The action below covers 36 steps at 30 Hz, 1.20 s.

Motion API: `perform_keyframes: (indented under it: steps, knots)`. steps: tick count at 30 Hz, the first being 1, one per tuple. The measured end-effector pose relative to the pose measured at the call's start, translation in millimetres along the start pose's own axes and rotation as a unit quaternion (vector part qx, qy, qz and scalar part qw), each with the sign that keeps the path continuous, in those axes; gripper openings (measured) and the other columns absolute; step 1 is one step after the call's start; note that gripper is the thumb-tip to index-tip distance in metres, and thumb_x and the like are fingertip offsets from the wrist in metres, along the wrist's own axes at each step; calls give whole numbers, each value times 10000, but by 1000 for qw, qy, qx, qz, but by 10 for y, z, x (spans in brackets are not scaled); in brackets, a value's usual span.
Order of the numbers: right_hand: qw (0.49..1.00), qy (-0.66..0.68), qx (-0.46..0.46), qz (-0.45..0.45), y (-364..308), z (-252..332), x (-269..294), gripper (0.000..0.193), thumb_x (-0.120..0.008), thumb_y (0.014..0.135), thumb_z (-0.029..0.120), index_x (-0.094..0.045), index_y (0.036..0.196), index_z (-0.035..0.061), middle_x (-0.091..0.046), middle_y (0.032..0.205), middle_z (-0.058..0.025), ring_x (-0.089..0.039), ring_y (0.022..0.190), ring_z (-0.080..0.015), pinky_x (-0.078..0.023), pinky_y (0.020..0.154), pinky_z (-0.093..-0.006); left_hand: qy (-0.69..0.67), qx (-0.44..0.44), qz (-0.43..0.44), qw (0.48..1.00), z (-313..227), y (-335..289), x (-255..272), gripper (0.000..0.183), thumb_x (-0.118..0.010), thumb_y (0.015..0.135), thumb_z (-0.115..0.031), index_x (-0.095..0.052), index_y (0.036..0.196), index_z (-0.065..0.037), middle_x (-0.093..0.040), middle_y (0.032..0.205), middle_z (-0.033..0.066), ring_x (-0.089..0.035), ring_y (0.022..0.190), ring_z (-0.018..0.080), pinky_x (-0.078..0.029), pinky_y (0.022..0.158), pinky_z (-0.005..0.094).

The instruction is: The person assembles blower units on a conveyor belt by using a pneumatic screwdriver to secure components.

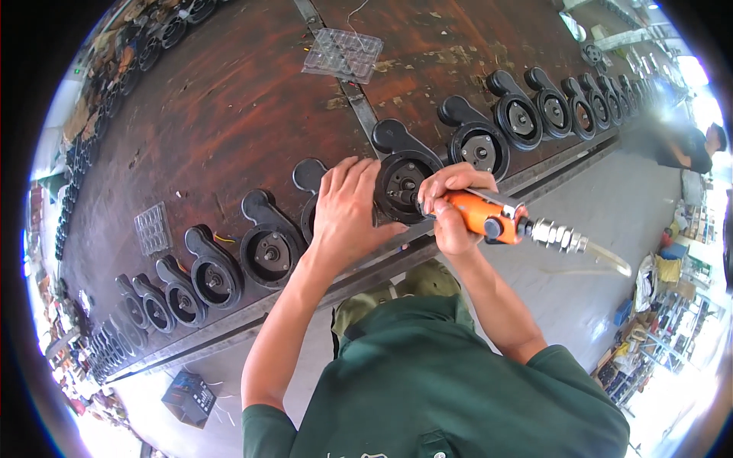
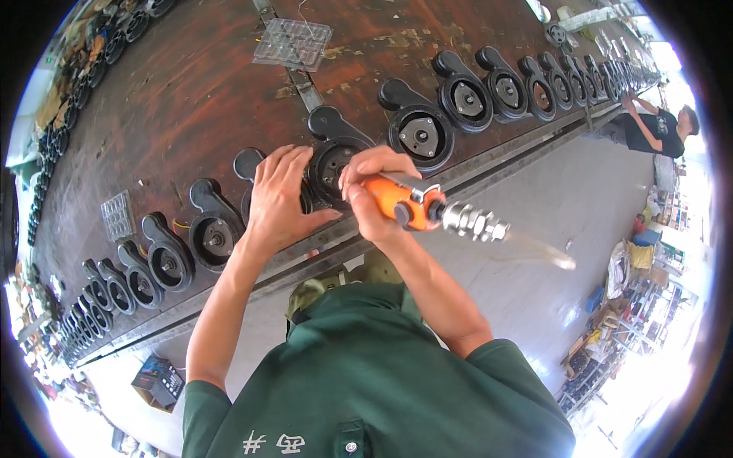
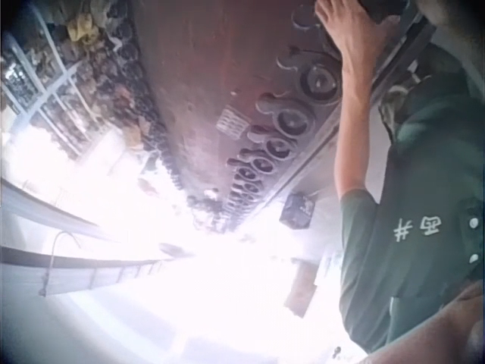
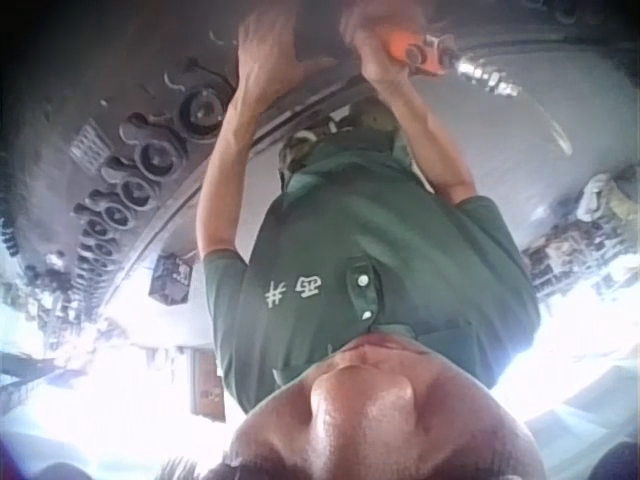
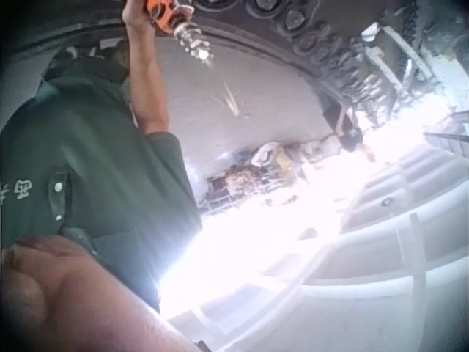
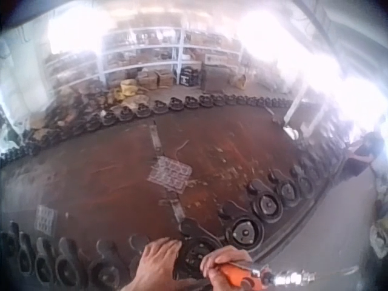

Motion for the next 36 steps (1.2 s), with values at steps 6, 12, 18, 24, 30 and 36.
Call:
perform_keyframes:
  steps: [6,12,18,24,30,36]
  knots:
    - [982,-104,40,149,-2,203,-292,267,-598,820,-85,-546,1071,-9,-599,900,-173,-612,688,-202,-583,629,-342,49,-4,-31,998,77,-37,-189,1052,-928,543,-452,-515,1343,93,-679,1119,210,-594,1154,336,-335,1140,464]
    - [995,-36,15,87,-92,133,-187,265,-646,810,-68,-582,1055,10,-631,910,-159,-650,717,-191,-576,649,-305,42,8,-23,999,89,-50,-170,1054,-925,528,-478,-540,1319,101,-690,986,177,-623,1037,306,-352,1127,441]
    - [996,-45,11,70,-59,66,-224,267,-623,785,-101,-570,1031,-12,-624,893,-162,-631,699,-186,-574,630,-311,36,10,-34,999,108,-68,-160,1066,-936,507,-459,-539,1342,72,-683,920,157,-624,1008,305,-363,1111,432]
    - [999,-38,-7,38,-79,-9,-158,292,-562,796,-108,-523,1061,8,-579,932,-142,-566,673,-159,-540,666,-318,28,12,-18,999,91,-42,-115,1080,-937,503,-453,-527,1376,34,-670,876,142,-621,959,302,-374,1092,429]
    - [999,-43,-28,-5,-46,56,-139,309,-509,790,-73,-484,1078,37,-547,915,-138,-515,645,-171,-509,655,-345,39,3,-32,999,85,-42,-121,1064,-934,518,-447,-522,1372,37,-665,897,143,-616,976,310,-378,1083,440]
    - [998,-13,-15,-61,80,52,4,319,-504,781,-74,-492,1082,33,-558,931,-141,-530,654,-185,-505,658,-367,13,-29,-105,994,-44,-127,-51,685,-894,634,-337,-638,1197,-42,-610,1208,149,-535,1189,368,-393,1051,479]
Point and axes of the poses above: each hand's wrist, its own y-axis towards the middle knuckle, its own x-axis out of the back of the hand, z = x × y, the point moved 6 cm from there along y, towards the middle knuckle
